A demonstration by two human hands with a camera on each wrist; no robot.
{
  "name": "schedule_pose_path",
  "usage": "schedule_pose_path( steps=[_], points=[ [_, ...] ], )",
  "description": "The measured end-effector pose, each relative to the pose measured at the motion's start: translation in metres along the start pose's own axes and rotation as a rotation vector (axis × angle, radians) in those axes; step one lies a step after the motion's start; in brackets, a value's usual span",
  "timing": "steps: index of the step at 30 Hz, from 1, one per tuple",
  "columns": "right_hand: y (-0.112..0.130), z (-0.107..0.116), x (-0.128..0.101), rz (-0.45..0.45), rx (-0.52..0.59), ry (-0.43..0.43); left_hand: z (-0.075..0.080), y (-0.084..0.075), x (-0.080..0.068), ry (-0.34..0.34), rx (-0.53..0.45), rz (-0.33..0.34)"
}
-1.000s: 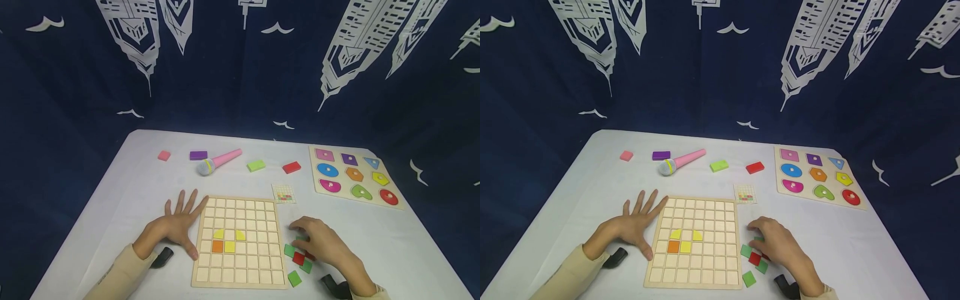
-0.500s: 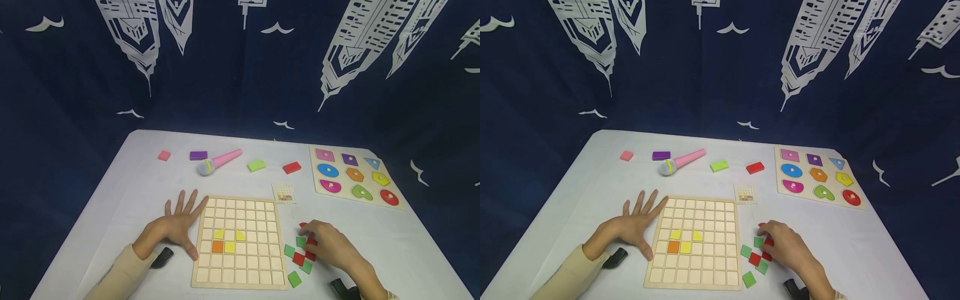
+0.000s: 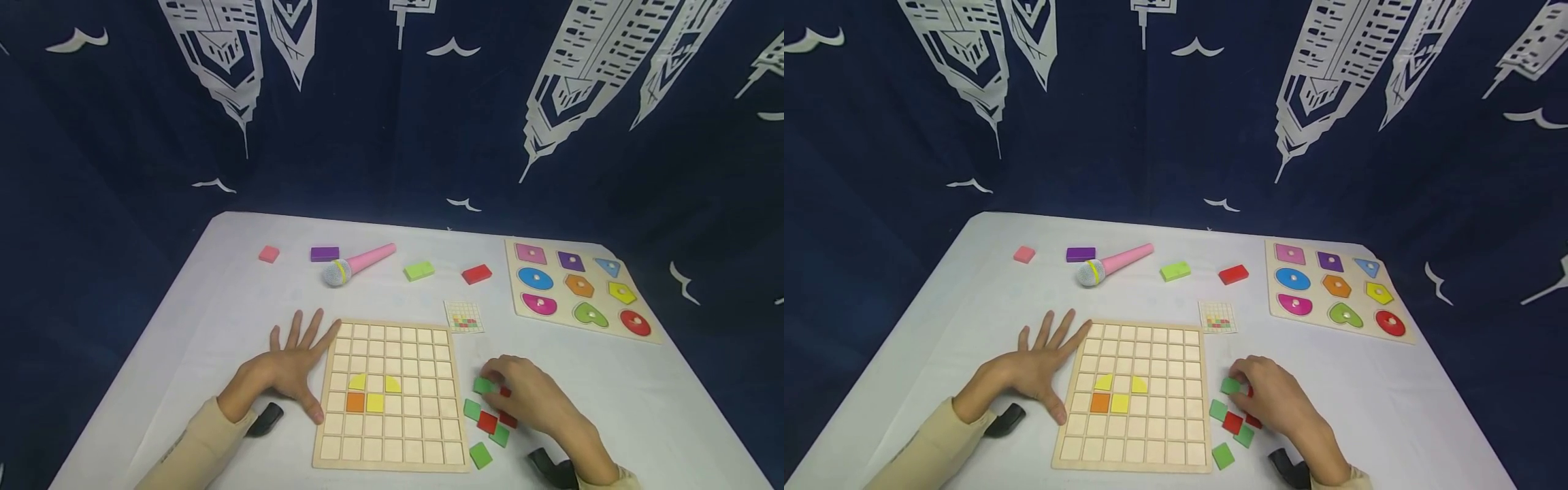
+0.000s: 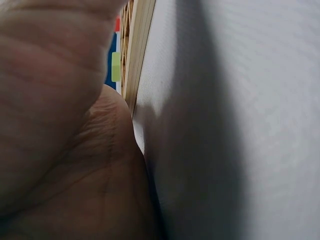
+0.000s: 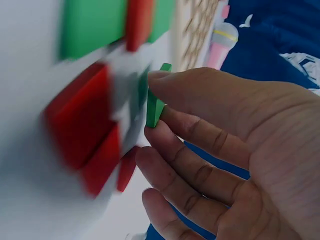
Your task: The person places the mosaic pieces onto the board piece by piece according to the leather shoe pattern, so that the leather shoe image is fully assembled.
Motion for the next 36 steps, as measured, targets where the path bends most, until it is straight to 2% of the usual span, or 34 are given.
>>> schedule_pose_path(
  steps=[3, 13, 25, 36],
  points=[
    [0.014, 0.001, 0.003, 0.03, 0.01, -0.014, 0.001, -0.001, -0.001, 0.001, 0.0, -0.003],
    [0.075, 0.0, 0.006, 0.268, -0.024, -0.06, -0.001, 0.0, 0.0, -0.004, 0.0, 0.0],
    [0.137, -0.016, 0.003, 0.484, 0.003, -0.031, 0.001, 0.0, -0.001, -0.006, -0.007, -0.009],
    [0.191, -0.049, -0.007, 0.648, -0.056, 0.06, 0.001, 0.001, -0.001, 0.003, 0.013, -0.013]
  ],
)
Point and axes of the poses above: each hand's wrist, its own x-axis towards the middle knuckle, its own z-axis out of the back of the hand, y = z × x, the point moved 9 cm from there along x, towards the middle knuckle, and after that the axes turned 1 degree about -z, right-handed, at the moved point
